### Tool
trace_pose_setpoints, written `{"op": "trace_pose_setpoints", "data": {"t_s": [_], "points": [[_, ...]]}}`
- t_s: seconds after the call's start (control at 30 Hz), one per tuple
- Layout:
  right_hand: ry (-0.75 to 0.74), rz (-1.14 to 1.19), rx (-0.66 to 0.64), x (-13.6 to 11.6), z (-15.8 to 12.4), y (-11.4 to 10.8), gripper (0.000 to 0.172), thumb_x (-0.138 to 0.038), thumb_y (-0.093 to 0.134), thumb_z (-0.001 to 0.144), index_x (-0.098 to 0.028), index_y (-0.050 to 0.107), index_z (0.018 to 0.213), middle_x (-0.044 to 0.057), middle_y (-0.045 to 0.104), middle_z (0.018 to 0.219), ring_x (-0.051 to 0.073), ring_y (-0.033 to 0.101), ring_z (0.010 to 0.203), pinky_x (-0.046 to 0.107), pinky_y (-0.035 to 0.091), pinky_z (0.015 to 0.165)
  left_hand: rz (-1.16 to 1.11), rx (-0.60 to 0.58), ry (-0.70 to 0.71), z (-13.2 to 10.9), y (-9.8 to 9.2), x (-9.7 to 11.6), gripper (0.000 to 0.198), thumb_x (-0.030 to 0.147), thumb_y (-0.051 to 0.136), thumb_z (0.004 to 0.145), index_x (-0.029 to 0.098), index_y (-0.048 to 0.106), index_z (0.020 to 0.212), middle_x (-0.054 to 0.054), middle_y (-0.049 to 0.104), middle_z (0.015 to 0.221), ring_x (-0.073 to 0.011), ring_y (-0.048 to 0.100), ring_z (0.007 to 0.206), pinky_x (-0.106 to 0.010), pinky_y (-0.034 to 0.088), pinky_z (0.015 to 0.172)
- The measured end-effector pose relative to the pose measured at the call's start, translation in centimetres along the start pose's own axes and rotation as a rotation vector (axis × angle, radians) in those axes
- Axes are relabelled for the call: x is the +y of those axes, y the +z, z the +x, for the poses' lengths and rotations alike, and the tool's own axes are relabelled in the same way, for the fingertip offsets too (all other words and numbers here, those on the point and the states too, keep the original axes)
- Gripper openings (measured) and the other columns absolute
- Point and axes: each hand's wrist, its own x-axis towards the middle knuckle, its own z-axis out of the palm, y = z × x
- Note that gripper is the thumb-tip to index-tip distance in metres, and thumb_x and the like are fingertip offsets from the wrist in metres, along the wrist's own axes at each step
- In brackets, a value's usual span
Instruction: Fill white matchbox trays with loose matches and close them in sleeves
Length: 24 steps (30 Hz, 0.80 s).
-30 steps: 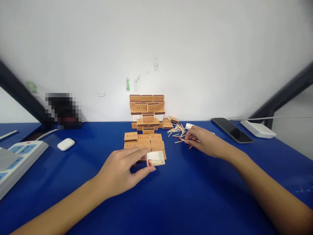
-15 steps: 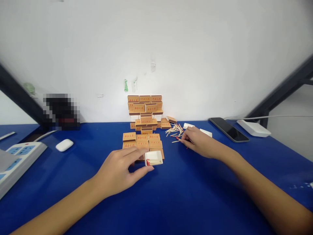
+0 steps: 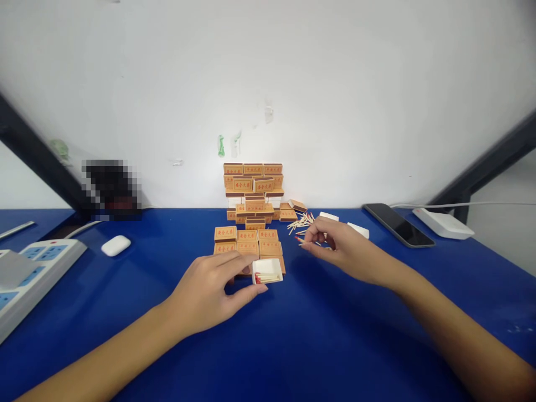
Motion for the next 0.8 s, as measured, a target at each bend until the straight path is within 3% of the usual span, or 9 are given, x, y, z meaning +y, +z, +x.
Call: {"op": "trace_pose_setpoints", "data": {"t_s": [0.17,0.33,0.5,0.8], "points": [[-0.209,0.022,0.048,-4.7,-1.2,1.7,0.005,-0.025,0.064,0.100,-0.024,0.063,0.096,0.003,0.065,0.098,0.020,0.059,0.088,0.034,0.048,0.078,-0.047,-0.025,-0.014,0.1,0.3,0.1,0.034,0.033,0.077,0.096,0.023,0.071,0.128,0.000,0.079,0.095,-0.0131,0.067,0.065,-0.025,0.058,0.063],[-0.351,0.009,0.061,-7.4,-2.2,3.1,0.010,-0.012,0.063,0.099,-0.022,0.061,0.099,0.006,0.064,0.105,0.022,0.059,0.099,0.038,0.051,0.088,-0.036,-0.032,0.011,0.0,0.6,0.7,0.033,0.035,0.074,0.098,0.020,0.070,0.127,-0.004,0.081,0.104,-0.0150,0.072,0.069,-0.029,0.063,0.069],[-0.359,0.029,0.121,-7.8,-2.4,3.9,0.009,-0.015,0.065,0.099,-0.023,0.062,0.095,0.009,0.064,0.119,0.025,0.058,0.114,0.044,0.053,0.098,-0.038,-0.017,0.033,0.1,0.6,1.0,0.034,0.036,0.074,0.099,0.018,0.070,0.128,-0.006,0.081,0.100,-0.0172,0.075,0.073,-0.033,0.067,0.077],[-0.319,0.082,0.057,-7.4,-2.2,3.5,0.006,-0.021,0.069,0.100,-0.024,0.068,0.095,0.007,0.068,0.117,0.024,0.063,0.113,0.042,0.055,0.099,-0.052,-0.018,0.023,0.2,0.6,0.7,0.034,0.035,0.073,0.099,0.022,0.069,0.131,-0.006,0.082,0.112,-0.0172,0.076,0.077,-0.033,0.067,0.079]]}}
